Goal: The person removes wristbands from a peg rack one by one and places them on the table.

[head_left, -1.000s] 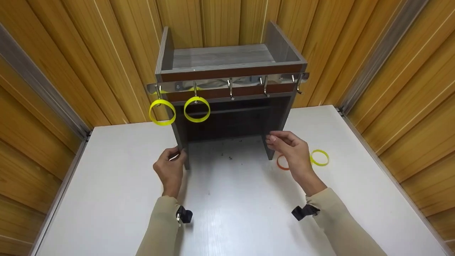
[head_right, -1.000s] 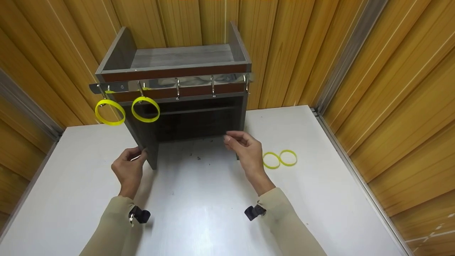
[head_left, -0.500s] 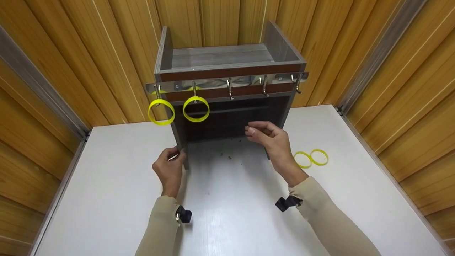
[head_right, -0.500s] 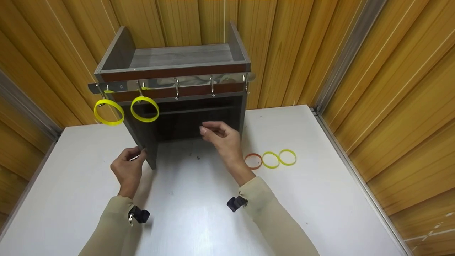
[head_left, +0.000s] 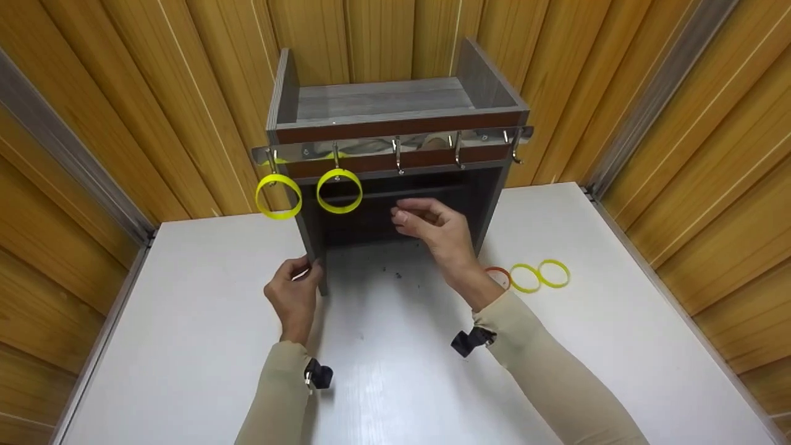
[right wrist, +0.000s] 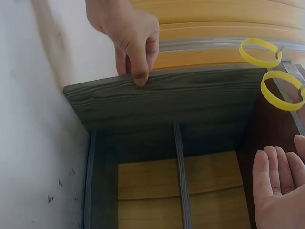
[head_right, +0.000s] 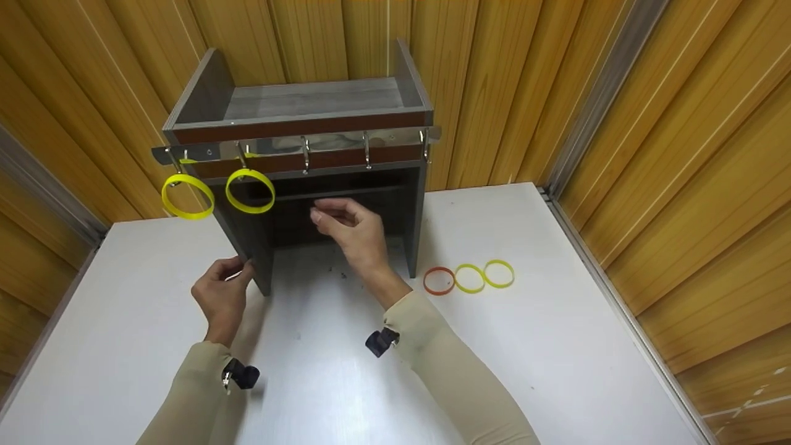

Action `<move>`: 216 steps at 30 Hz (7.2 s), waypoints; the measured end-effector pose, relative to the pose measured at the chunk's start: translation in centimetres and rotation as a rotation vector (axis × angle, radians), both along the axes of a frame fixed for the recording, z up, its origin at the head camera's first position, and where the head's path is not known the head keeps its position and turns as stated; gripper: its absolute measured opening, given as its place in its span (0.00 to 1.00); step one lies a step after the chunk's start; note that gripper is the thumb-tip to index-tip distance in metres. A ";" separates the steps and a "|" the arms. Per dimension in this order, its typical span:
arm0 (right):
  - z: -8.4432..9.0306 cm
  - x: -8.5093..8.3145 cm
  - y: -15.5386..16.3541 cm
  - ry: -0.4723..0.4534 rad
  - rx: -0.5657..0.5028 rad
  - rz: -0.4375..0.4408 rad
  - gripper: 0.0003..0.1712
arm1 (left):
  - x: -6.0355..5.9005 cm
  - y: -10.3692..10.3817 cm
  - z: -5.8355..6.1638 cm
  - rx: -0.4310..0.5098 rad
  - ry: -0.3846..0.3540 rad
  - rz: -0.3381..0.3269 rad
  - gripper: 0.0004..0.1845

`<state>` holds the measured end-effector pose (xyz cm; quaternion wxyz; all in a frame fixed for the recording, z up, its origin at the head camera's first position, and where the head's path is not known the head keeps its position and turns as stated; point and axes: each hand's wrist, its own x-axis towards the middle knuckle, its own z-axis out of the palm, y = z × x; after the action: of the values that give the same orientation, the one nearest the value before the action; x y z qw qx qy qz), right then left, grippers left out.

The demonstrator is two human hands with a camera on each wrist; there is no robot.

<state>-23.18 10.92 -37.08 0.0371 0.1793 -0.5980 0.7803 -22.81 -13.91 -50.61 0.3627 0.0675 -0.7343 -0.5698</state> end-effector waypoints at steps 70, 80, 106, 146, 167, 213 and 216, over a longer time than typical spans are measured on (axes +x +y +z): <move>3.5 1.3 -5.2 0.093 -0.150 0.028 0.16 | -0.2 -0.5 -0.5 -0.022 0.005 0.014 0.06; 2.8 2.0 -3.4 0.087 -0.117 0.016 0.18 | -0.1 -0.7 -0.3 -0.024 0.001 0.014 0.06; -2.9 2.2 2.2 -0.105 -0.085 -0.118 0.21 | -0.1 -0.9 -0.3 0.014 0.010 -0.016 0.07; -13.3 5.0 16.1 -0.339 0.095 -0.364 0.27 | -0.2 0.1 -0.4 -0.013 0.035 -0.007 0.06; -15.8 5.7 19.9 -0.464 0.286 -0.324 0.28 | -0.2 -0.2 -0.5 -0.016 0.026 0.004 0.08; -13.8 4.8 18.9 -0.346 0.309 -0.305 0.27 | -0.2 -0.2 -0.5 -0.023 0.004 0.012 0.06; -12.9 4.5 17.8 -0.307 0.269 -0.267 0.25 | -0.2 -0.1 -0.5 -0.018 0.001 0.009 0.06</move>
<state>-18.66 28.76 -49.93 0.0240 -0.0187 -0.7137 0.6998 -23.04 -13.98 -51.15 0.3661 0.0672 -0.7391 -0.5614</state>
